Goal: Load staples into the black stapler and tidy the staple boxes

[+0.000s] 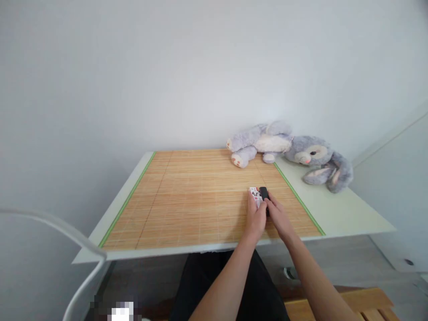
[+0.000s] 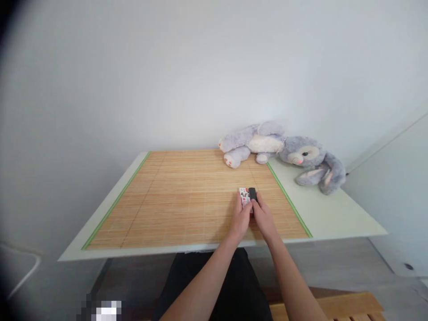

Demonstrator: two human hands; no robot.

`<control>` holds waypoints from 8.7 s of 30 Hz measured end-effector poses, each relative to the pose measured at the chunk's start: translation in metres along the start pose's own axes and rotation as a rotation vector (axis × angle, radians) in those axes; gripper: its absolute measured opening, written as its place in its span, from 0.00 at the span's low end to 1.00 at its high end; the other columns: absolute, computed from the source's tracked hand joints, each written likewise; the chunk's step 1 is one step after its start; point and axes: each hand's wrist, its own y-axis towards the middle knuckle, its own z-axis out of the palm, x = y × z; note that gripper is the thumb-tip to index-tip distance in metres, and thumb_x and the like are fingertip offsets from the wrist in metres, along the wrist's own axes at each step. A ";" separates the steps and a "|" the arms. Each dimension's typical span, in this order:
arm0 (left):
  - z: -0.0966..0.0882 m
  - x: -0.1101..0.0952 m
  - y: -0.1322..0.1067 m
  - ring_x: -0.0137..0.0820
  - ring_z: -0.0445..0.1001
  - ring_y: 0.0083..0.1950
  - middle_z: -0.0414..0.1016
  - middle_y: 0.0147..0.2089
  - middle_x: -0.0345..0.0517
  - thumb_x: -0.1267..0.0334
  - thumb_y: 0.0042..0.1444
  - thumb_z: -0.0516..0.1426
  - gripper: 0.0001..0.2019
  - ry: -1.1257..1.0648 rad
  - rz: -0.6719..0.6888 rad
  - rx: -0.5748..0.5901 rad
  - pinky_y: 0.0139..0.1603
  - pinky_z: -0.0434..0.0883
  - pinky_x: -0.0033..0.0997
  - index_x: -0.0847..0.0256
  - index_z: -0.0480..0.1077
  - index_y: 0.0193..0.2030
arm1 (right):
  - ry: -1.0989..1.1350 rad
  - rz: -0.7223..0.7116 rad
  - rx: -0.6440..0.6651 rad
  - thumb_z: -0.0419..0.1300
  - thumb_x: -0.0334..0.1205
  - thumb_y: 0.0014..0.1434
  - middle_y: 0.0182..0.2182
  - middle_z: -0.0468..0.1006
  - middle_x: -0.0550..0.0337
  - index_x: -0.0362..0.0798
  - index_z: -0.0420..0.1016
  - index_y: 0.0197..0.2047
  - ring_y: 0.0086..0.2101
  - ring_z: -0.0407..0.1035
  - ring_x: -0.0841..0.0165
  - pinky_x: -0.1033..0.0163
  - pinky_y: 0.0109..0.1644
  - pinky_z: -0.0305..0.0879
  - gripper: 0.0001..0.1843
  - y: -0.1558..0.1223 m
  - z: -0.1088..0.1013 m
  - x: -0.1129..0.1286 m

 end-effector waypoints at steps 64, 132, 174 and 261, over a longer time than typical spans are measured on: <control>-0.208 -0.045 -0.077 0.45 0.71 0.54 0.70 0.50 0.50 0.53 0.66 0.56 0.19 1.383 0.191 -0.645 0.56 0.68 0.46 0.46 0.77 0.61 | -0.252 -0.288 -0.053 0.53 0.60 0.71 0.40 0.80 0.50 0.50 0.81 0.54 0.38 0.73 0.56 0.52 0.44 0.70 0.27 -0.021 0.062 0.031; -0.159 -0.038 -0.086 0.50 0.60 0.72 0.61 0.74 0.52 0.51 0.69 0.56 0.26 1.415 0.426 -0.274 0.67 0.63 0.55 0.48 0.64 0.72 | -0.380 -0.623 0.553 0.68 0.36 0.61 0.52 0.83 0.61 0.58 0.79 0.57 0.52 0.72 0.58 0.53 0.59 0.63 0.20 0.012 0.077 0.072; -0.170 -0.042 -0.084 0.49 0.64 0.69 0.67 0.68 0.51 0.52 0.64 0.61 0.25 1.196 0.351 -0.324 0.68 0.64 0.56 0.50 0.67 0.66 | 0.011 -0.129 0.319 0.72 0.57 0.54 0.45 0.79 0.57 0.55 0.72 0.66 0.43 0.73 0.61 0.56 0.46 0.71 0.39 0.025 -0.028 0.047; -0.247 -0.057 -0.054 0.54 0.48 0.79 0.53 0.79 0.40 0.58 0.53 0.67 0.16 1.320 0.502 -0.024 0.76 0.34 0.73 0.44 0.79 0.50 | -0.538 -0.359 0.606 0.64 0.36 0.59 0.25 0.80 0.62 0.54 0.85 0.32 0.26 0.69 0.69 0.64 0.31 0.49 0.08 -0.059 0.121 0.112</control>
